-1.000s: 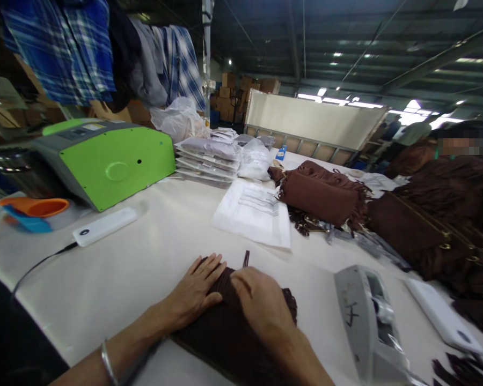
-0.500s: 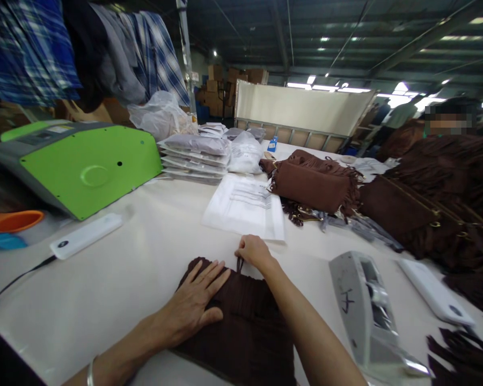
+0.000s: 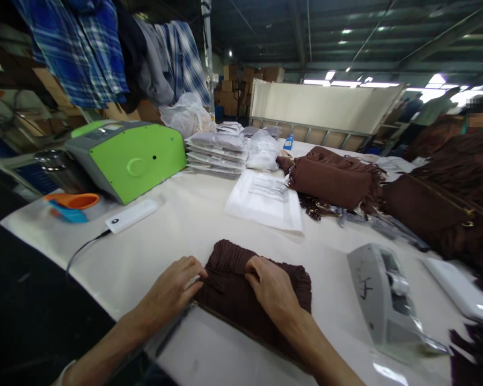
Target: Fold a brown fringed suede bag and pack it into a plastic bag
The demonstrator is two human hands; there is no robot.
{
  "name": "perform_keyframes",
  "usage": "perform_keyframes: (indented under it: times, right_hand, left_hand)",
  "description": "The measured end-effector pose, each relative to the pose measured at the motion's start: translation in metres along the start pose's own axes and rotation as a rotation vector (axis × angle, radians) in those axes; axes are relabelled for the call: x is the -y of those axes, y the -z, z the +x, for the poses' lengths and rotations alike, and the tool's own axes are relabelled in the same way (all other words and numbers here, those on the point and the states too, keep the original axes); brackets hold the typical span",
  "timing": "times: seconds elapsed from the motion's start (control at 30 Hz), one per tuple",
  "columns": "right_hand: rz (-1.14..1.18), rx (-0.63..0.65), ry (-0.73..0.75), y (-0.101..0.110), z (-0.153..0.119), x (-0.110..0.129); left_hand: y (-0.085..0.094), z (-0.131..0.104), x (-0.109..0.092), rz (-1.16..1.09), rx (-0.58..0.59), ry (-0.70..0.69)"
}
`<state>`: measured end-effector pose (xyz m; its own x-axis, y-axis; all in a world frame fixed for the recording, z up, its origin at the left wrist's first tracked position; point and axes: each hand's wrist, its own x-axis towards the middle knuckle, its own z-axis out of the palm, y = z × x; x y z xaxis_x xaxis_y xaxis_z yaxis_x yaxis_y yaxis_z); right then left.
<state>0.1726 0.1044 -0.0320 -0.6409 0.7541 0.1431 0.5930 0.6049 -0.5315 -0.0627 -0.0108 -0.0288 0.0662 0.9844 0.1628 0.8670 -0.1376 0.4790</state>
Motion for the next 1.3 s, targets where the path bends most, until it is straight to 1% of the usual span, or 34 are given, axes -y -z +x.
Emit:
perform_keyframes:
  times: [0.07,0.17,0.27,0.37,0.43,0.5,0.57,0.63,0.73,0.8,0.87,0.93,1.0,1.13,1.3]
  right_hand:
    - [-0.046,-0.015,0.048,-0.01,-0.007,0.003]
    - [-0.087,-0.007,0.061,-0.015,-0.019,0.013]
    - [0.049,0.056,0.029,-0.009,-0.038,0.026]
    - [0.212,0.154,-0.002,0.007,-0.064,0.032]
    - [0.254,0.186,-0.046,0.02,-0.081,0.027]
    - [0.242,0.151,-0.115,0.034,-0.096,0.013]
    - [0.166,0.051,-0.177,0.046,-0.108,-0.007]
    - [0.064,-0.06,-0.197,0.053,-0.114,-0.027]
    - [-0.076,-0.196,-0.187,0.055,-0.111,-0.047]
    - [-0.154,-0.236,-0.191,0.053,-0.101,-0.053]
    - [-0.196,-0.227,-0.199,0.05,-0.086,-0.055]
    - [-0.2,-0.195,-0.21,0.047,-0.069,-0.058]
    - [-0.195,-0.167,-0.229,0.045,-0.055,-0.063]
    - [-0.16,-0.136,-0.277,0.045,-0.038,-0.076]
    - [-0.034,-0.155,-0.312,0.05,-0.032,-0.087]
  left_hand:
    - [-0.008,-0.007,-0.006,0.054,0.057,-0.064]
    - [-0.02,-0.004,-0.011,0.159,0.102,-0.096]
    - [-0.027,0.005,-0.013,0.23,0.117,-0.082]
    - [-0.029,0.01,-0.017,0.227,0.116,-0.074]
    - [-0.03,0.01,-0.023,0.166,0.111,-0.085]
    - [-0.03,0.01,-0.033,0.047,0.122,-0.133]
    - [-0.03,0.01,-0.046,-0.079,0.124,-0.211]
    - [-0.032,0.016,-0.061,-0.136,0.103,-0.28]
    - [-0.044,0.036,-0.082,-0.05,0.054,-0.367]
    - [-0.057,0.056,-0.092,0.026,0.045,-0.414]
    - [-0.072,0.075,-0.098,0.049,0.054,-0.425]
    - [-0.085,0.094,-0.103,0.028,0.08,-0.394]
    - [-0.093,0.108,-0.107,0.009,0.104,-0.356]
    - [-0.099,0.125,-0.118,0.026,0.107,-0.31]
    - [-0.101,0.135,-0.128,0.064,0.137,-0.287]
